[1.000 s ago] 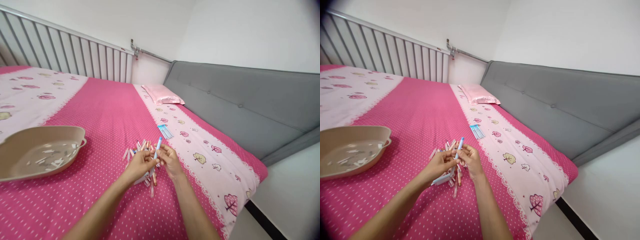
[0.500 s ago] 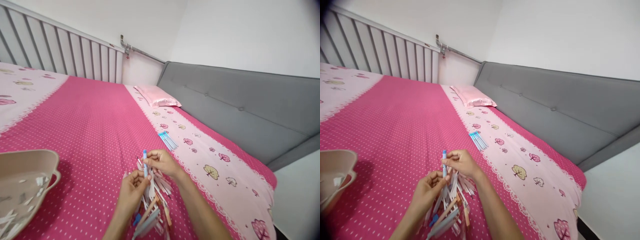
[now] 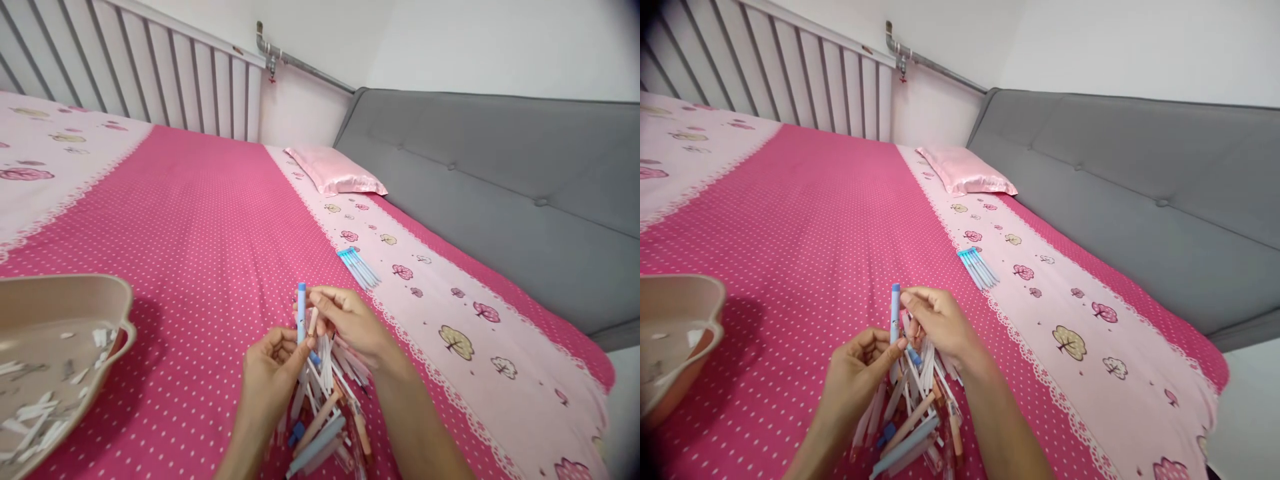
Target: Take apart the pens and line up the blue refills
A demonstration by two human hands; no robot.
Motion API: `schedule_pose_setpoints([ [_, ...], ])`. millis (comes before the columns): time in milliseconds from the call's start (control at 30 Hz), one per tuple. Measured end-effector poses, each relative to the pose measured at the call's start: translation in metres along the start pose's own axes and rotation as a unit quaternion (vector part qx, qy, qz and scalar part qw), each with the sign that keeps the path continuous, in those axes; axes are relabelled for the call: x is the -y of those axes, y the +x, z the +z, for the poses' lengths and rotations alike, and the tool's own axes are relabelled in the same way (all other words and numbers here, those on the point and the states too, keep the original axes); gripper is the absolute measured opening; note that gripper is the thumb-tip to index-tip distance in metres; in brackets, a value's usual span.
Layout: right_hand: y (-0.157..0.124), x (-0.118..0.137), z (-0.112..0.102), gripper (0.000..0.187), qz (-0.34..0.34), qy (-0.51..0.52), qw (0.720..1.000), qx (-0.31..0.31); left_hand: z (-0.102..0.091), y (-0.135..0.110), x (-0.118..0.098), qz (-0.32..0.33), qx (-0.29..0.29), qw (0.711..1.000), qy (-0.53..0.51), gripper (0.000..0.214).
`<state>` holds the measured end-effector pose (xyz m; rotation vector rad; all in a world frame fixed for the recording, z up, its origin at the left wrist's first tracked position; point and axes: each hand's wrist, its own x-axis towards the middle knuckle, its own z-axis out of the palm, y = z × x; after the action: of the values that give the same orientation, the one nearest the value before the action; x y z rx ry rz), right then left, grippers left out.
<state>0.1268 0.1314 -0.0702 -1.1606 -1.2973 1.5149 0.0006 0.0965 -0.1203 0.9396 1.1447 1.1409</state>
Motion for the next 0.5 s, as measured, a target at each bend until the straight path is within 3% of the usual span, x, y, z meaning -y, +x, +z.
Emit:
schedule_pose_setpoints([
  [100, -0.003, 0.001, -0.007, 0.036, -0.001, 0.040, 0.999, -0.017, 0.004, -0.001, -0.002, -0.002, 0.015, 1.000, 0.013, 0.030],
  [300, -0.005, 0.001, -0.013, 0.025, -0.021, -0.005, 0.999, -0.039, 0.005, -0.001, 0.001, -0.013, 0.021, 1.000, 0.001, 0.033],
  [400, -0.008, 0.001, -0.011, 0.028, -0.022, -0.097, 0.995, -0.027, -0.001, 0.001, -0.001, -0.004, -0.042, 0.999, -0.029, 0.037],
  [500, -0.014, -0.001, -0.002, 0.032, -0.008, -0.211, 0.978, 0.004, -0.007, 0.004, -0.004, 0.013, -0.151, 0.988, -0.044, 0.040],
])
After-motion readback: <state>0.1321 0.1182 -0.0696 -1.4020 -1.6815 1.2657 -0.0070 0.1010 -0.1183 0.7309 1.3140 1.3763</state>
